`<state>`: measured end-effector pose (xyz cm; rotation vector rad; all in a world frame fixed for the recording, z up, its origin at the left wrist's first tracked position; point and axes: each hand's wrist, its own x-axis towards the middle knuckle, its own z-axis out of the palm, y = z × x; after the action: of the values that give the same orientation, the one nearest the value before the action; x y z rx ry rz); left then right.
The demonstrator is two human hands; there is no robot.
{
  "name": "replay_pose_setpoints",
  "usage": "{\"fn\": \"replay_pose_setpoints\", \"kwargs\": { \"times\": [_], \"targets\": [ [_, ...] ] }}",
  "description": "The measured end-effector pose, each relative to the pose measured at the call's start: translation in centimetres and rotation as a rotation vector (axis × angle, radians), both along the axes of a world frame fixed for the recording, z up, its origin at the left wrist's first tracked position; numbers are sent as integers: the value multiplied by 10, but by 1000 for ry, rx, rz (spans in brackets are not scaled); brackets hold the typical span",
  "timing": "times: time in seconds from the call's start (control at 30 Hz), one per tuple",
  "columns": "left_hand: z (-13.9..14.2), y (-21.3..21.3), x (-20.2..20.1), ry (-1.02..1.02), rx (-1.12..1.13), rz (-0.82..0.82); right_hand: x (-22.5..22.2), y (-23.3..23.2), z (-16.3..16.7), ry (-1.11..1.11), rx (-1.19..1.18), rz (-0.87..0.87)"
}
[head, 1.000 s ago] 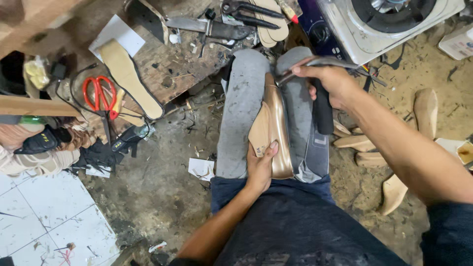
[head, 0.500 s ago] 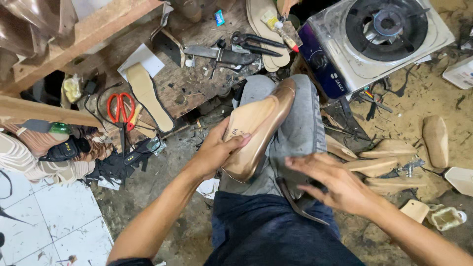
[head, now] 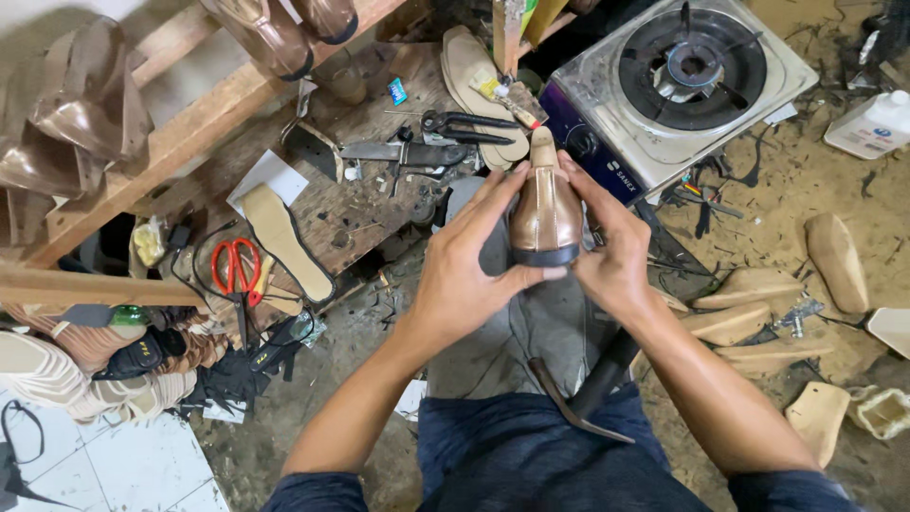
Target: The person heats a shoe sole on a gas stove, then presses it onto a shoe upper. They use a curved metal tool to press and smooth the sole edges along the shoe. The process is repeated for a second shoe.
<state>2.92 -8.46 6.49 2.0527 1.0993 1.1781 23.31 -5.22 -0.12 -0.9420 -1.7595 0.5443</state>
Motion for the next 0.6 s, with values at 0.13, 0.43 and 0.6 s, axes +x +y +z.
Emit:
{"fn": "replay_pose_setpoints", "kwargs": {
  "times": [0.13,0.43,0.6],
  "targets": [
    [-12,9,10,-75,5,-17,3,2,-2,6,-35,-28],
    [-15,9,13,-98,12,-28,7,1,3,-12,-72,-65],
    [-10,6,14,-85,-9,-37,7,1,-2,-24,-15,-87]
  ]
}}
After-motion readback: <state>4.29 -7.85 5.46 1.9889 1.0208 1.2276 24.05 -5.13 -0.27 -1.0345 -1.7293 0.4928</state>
